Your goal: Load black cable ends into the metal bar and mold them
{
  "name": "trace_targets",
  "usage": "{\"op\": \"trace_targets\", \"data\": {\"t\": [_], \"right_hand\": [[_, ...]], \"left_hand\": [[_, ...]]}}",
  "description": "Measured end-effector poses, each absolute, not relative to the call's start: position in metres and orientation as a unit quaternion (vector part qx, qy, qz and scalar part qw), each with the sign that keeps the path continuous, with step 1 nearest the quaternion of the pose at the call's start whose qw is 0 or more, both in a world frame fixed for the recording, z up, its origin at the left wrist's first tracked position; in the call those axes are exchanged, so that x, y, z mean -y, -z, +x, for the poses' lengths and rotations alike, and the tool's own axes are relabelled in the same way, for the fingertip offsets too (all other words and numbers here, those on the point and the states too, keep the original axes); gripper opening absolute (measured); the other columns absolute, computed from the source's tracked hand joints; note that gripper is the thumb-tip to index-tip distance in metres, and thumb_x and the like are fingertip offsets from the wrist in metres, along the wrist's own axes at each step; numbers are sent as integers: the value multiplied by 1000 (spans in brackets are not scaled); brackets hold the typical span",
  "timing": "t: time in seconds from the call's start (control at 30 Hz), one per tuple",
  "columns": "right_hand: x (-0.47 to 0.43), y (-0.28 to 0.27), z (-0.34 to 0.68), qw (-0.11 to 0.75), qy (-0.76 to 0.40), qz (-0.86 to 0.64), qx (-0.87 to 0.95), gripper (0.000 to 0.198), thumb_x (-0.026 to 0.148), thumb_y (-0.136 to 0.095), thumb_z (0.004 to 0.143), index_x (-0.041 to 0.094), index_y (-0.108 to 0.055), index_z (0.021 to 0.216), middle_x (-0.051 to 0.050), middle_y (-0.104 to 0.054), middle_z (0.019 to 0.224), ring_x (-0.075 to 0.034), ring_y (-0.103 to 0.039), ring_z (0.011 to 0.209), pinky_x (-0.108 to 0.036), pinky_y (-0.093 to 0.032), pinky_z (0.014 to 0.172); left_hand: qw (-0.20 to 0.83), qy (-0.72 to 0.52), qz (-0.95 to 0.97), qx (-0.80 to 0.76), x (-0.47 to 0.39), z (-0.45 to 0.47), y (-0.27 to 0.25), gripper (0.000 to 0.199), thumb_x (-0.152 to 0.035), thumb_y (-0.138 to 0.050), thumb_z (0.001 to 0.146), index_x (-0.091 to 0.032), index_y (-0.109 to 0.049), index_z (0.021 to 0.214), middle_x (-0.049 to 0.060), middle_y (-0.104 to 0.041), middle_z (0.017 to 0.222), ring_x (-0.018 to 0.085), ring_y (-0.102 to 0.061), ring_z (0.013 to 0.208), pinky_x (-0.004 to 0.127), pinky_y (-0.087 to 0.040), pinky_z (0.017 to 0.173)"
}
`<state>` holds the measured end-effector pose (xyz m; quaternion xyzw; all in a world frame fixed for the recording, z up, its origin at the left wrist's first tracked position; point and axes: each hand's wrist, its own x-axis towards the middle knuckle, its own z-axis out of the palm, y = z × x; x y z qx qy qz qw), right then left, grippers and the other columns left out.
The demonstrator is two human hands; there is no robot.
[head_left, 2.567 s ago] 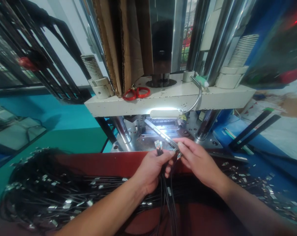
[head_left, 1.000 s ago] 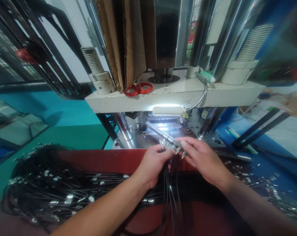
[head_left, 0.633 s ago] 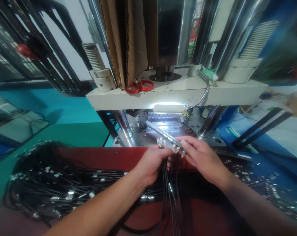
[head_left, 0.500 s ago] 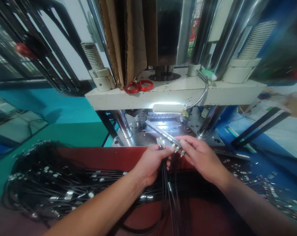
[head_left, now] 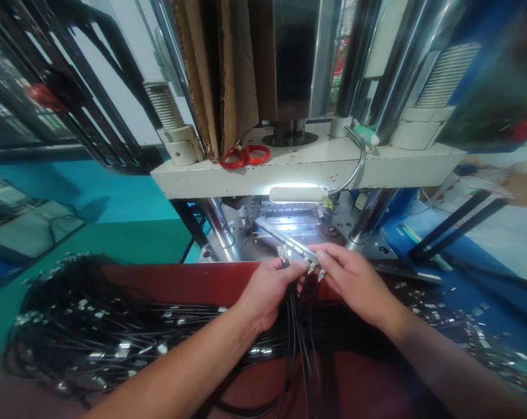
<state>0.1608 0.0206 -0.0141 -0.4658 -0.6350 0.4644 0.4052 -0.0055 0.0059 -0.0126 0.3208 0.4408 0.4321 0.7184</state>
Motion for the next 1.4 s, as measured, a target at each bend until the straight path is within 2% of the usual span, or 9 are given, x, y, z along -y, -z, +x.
{"op": "trace_targets", "data": {"t": [0.1,0.27,0.37,0.47,0.67,0.9,1.03,1.23,1.4], "right_hand": [[-23,12,162,441,-564,-484,503,31,43,-57,90,26,-68,113,-5,-70,96,-21,-66,87,-32,-54,73],[-26,7,166,467,-597,-481,440,30,41,-61,87,24,-70,110,-5,-68,85,-18,-64,79,-24,-51,59],[-25,7,166,459,-600,-482,445,31,42,-61,86,24,-70,109,-6,-70,90,-18,-64,79,-23,-48,55],[-23,6,163,449,-606,-484,444,28,42,-62,85,25,-71,107,-5,-70,91,-19,-64,80,-25,-51,61],[-21,5,160,440,-622,-470,446,23,39,-63,86,27,-72,104,-3,-68,86,-16,-62,79,-26,-52,68],[-20,7,160,419,-612,-467,482,29,43,-61,86,27,-71,109,-1,-63,72,-13,-51,54,-26,-48,56],[-19,6,159,413,-607,-462,498,33,44,-61,86,27,-70,112,0,-60,66,-12,-46,49,-26,-45,52],[-19,9,160,409,-562,-470,544,39,48,-58,86,24,-69,115,-1,-63,64,-17,-58,56,-30,-50,56],[-19,11,160,409,-495,-481,597,35,45,-60,85,24,-72,111,-5,-71,85,-23,-65,82,-34,-54,71]], "left_hand": [[731,-426,307,-436,-6,-12,5,25,-35,-70,79,-12,-67,87,3,-59,72,10,-54,59,25,-47,60],[764,-427,269,-402,-9,-22,-5,31,-22,-68,80,-14,-63,110,3,-60,78,9,-54,62,22,-47,58],[753,-451,246,-411,-10,-21,0,18,-20,-68,79,-14,-61,94,1,-56,74,7,-51,58,20,-43,54],[747,-469,248,-400,-11,-18,7,14,-21,-67,80,-15,-54,82,-2,-51,68,6,-47,55,18,-38,50],[722,-456,321,-409,-9,-15,10,20,-31,-66,83,-13,-57,80,-3,-48,67,4,-38,50,17,-33,46],[692,-453,351,-439,-8,-14,11,25,-36,-67,80,-14,-58,75,-3,-49,65,4,-39,49,18,-30,45],[694,-446,351,-443,-8,-13,12,24,-36,-67,80,-14,-59,74,-3,-49,62,5,-39,48,18,-31,45],[696,-452,341,-441,-8,-11,11,25,-34,-70,77,-13,-60,70,-2,-50,60,5,-39,48,18,-31,45],[697,-458,340,-434,-9,-12,12,24,-31,-70,77,-13,-58,67,-3,-50,57,4,-39,45,17,-32,44]]}}
